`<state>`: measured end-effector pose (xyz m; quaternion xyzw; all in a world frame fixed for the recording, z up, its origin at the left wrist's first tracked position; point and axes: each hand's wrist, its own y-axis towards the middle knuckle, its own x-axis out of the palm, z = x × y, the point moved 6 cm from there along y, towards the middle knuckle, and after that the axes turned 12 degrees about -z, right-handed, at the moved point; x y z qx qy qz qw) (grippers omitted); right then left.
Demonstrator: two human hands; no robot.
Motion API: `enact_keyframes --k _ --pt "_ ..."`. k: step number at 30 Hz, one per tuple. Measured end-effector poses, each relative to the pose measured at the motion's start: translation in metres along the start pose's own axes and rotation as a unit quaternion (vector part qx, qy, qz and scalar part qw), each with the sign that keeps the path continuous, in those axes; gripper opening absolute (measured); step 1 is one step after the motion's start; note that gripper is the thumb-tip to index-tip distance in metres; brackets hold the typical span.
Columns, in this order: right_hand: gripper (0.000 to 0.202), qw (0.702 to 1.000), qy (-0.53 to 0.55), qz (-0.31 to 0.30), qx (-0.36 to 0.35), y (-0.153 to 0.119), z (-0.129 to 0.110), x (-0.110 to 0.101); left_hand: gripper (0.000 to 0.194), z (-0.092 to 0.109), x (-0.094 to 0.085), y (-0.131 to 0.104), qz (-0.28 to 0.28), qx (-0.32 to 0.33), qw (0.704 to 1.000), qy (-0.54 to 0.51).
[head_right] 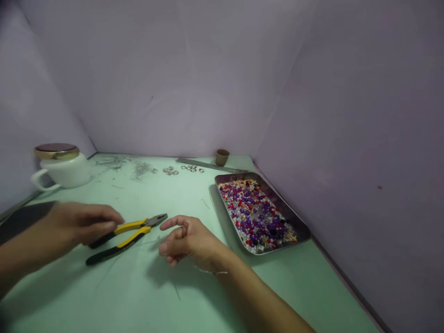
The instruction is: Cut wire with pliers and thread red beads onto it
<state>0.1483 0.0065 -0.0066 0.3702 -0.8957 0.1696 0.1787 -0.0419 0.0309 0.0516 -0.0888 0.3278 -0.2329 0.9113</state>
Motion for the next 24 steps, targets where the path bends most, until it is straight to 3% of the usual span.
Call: enact_keyframes --k 2,6,18,24 --pt "0.044 1.0 0.003 -0.012 0.011 0.0 0.004 0.004 0.02 0.005 0.032 0.005 -0.098 -0.016 0.993 -0.066" --pt "0.043 0.999 0.007 -0.026 0.02 0.001 0.01 0.009 0.013 0.009 0.067 0.008 -0.155 -0.017 0.973 -0.171" --pt "0.043 1.0 -0.001 -0.019 0.021 0.004 0.015 0.013 0.007 0.006 0.08 0.006 -0.167 -0.052 0.97 -0.167" --pt "0.041 1.0 -0.002 -0.001 0.027 0.005 0.018 0.013 0.01 0.002 0.086 0.007 -0.131 -0.037 0.972 -0.191"
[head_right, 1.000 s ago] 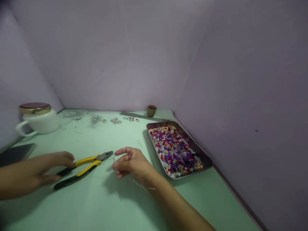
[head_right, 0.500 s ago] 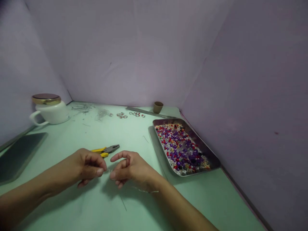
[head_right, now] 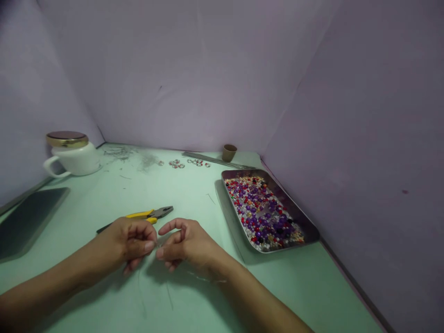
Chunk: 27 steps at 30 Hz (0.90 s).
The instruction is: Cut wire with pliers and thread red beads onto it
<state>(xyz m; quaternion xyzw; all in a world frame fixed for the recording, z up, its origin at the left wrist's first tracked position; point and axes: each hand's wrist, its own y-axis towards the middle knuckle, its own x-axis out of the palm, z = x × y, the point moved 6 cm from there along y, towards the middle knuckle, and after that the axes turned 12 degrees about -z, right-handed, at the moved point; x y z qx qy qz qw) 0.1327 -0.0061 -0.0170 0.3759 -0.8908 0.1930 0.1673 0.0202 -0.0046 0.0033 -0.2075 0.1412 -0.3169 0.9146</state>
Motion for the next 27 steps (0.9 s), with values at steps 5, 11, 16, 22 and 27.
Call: enact_keyframes --k 5,11,16,22,27 --pt "0.043 1.0 -0.011 0.001 0.006 0.0 0.001 0.0 0.011 -0.003 0.001 0.002 -0.002 0.003 1.0 -0.011" --pt "0.045 0.999 -0.041 0.004 0.025 0.0 0.0 -0.002 0.012 -0.005 0.001 0.004 -0.042 -0.001 0.999 -0.002" --pt "0.041 0.997 -0.061 -0.011 0.049 0.0 0.001 0.0 0.009 -0.006 0.005 0.006 -0.068 0.001 0.998 -0.001" --pt "0.039 0.995 -0.066 -0.043 0.066 -0.002 0.005 0.0 0.011 0.002 0.008 -0.001 -0.116 0.015 0.984 0.133" --pt "0.039 0.993 -0.061 -0.064 0.08 -0.004 0.006 0.002 0.018 0.028 0.011 -0.014 -0.107 0.158 0.896 0.401"
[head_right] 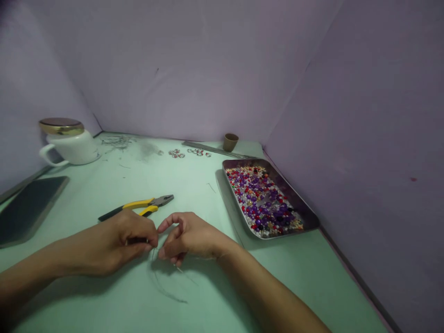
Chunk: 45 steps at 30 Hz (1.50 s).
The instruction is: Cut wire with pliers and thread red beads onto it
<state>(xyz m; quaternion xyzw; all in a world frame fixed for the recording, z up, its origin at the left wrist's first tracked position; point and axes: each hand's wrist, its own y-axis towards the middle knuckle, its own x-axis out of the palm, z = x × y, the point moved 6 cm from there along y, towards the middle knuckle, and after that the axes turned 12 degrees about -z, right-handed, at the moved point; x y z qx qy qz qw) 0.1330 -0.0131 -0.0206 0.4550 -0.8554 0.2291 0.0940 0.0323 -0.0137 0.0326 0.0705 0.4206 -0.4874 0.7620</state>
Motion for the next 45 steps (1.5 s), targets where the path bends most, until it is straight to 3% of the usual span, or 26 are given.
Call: enact_keyframes --k 5,10,13,16,20,22,28,34,39,42,45 --pt "0.042 1.0 -0.01 -0.012 0.007 0.002 0.004 0.004 0.017 0.009 0.002 -0.002 -0.026 0.026 0.995 0.09" --pt "0.039 1.0 -0.017 -0.023 0.009 0.003 0.009 0.008 0.016 0.009 0.006 -0.003 -0.043 0.043 0.995 0.079" --pt "0.041 0.999 0.0 -0.032 -0.002 0.002 0.008 0.009 0.014 0.002 0.003 -0.001 -0.026 0.042 0.998 0.026" --pt "0.042 0.999 0.024 -0.024 -0.034 0.001 0.004 0.008 0.013 -0.012 0.0 0.002 0.016 -0.005 0.998 -0.068" --pt "0.044 0.998 0.021 0.006 -0.06 0.002 -0.001 0.005 0.008 -0.028 0.003 0.004 0.051 -0.083 0.96 -0.263" --pt "0.045 0.998 0.012 0.017 -0.064 0.003 -0.003 0.005 0.007 -0.03 0.006 0.005 0.053 -0.099 0.944 -0.311" --pt "0.043 0.996 0.007 0.045 -0.082 0.001 -0.007 0.001 0.007 -0.031 0.003 0.006 0.055 -0.101 0.931 -0.346" --pt "0.043 0.985 0.038 0.093 -0.142 0.0 -0.013 -0.01 0.023 -0.03 0.014 0.009 0.019 -0.085 0.864 -0.497" --pt "0.027 0.981 0.047 0.085 -0.169 0.002 -0.014 -0.007 0.03 -0.027 0.026 0.013 0.011 -0.07 0.824 -0.563" --pt "0.021 0.98 0.045 0.11 -0.158 0.001 -0.013 -0.008 0.023 -0.031 0.026 0.015 0.048 -0.075 0.827 -0.555" --pt "0.02 0.98 0.048 0.137 -0.137 -0.001 -0.012 -0.01 0.017 -0.033 0.025 0.016 0.065 -0.092 0.851 -0.514"
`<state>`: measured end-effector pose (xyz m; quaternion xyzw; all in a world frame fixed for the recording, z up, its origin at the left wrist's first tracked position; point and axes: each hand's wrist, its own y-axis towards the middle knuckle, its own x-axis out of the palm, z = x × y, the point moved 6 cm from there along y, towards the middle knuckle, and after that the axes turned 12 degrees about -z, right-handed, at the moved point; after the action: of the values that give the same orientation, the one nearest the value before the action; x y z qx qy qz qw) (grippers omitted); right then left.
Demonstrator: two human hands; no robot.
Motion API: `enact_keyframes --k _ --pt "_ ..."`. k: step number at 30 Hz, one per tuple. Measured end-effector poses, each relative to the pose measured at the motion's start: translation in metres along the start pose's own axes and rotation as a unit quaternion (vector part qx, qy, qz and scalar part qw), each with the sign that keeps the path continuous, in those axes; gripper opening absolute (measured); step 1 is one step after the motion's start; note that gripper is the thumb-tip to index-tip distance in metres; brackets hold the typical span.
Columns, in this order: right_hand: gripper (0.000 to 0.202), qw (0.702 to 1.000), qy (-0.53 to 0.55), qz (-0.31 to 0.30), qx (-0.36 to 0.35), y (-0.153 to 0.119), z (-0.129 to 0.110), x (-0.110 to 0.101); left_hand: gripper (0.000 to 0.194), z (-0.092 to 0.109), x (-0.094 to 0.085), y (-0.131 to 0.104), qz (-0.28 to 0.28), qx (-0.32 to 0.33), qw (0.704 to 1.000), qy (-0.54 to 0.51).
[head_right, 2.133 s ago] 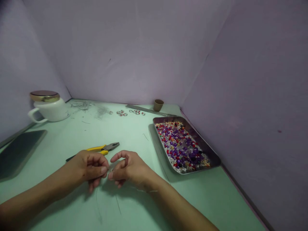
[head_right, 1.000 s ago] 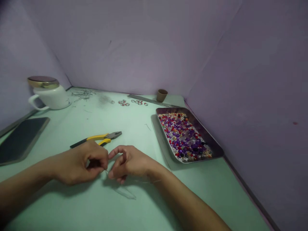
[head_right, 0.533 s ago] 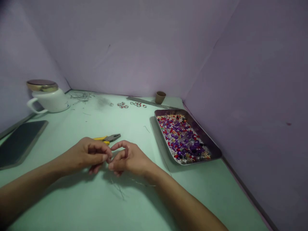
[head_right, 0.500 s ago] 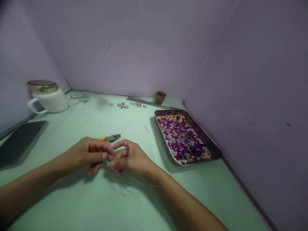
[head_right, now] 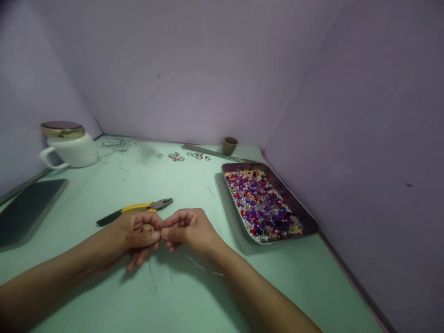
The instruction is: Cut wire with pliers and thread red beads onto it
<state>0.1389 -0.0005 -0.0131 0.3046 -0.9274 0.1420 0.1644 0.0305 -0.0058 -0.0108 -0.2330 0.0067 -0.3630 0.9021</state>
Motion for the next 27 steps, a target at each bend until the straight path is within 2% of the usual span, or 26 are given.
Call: enact_keyframes --k 4,7,12,15,19,24,27 --pt "0.02 0.999 -0.021 0.023 0.024 -0.002 -0.003 -0.002 0.013 0.003 -0.004 -0.003 0.048 -0.013 0.995 0.086" --pt "0.016 0.998 -0.035 0.034 0.04 -0.002 -0.005 -0.003 0.011 0.012 -0.007 -0.007 0.077 0.006 0.985 0.154" --pt "0.009 0.996 -0.058 0.007 0.071 -0.003 -0.003 -0.002 0.013 0.028 -0.008 -0.016 0.125 0.032 0.937 0.325" --pt "0.009 0.995 -0.06 -0.005 0.084 -0.004 -0.003 -0.002 0.013 0.032 -0.005 -0.018 0.125 0.037 0.919 0.371" --pt "0.009 0.993 -0.049 -0.012 0.107 -0.004 -0.002 -0.003 0.013 0.032 -0.003 -0.019 0.123 0.038 0.919 0.372" --pt "0.011 0.992 -0.033 -0.012 0.123 -0.002 0.001 -0.006 0.01 0.023 -0.002 -0.014 0.071 0.017 0.968 0.241" --pt "0.012 0.991 -0.035 -0.024 0.128 -0.002 0.002 -0.004 0.013 0.023 -0.004 -0.012 0.086 0.029 0.963 0.253"
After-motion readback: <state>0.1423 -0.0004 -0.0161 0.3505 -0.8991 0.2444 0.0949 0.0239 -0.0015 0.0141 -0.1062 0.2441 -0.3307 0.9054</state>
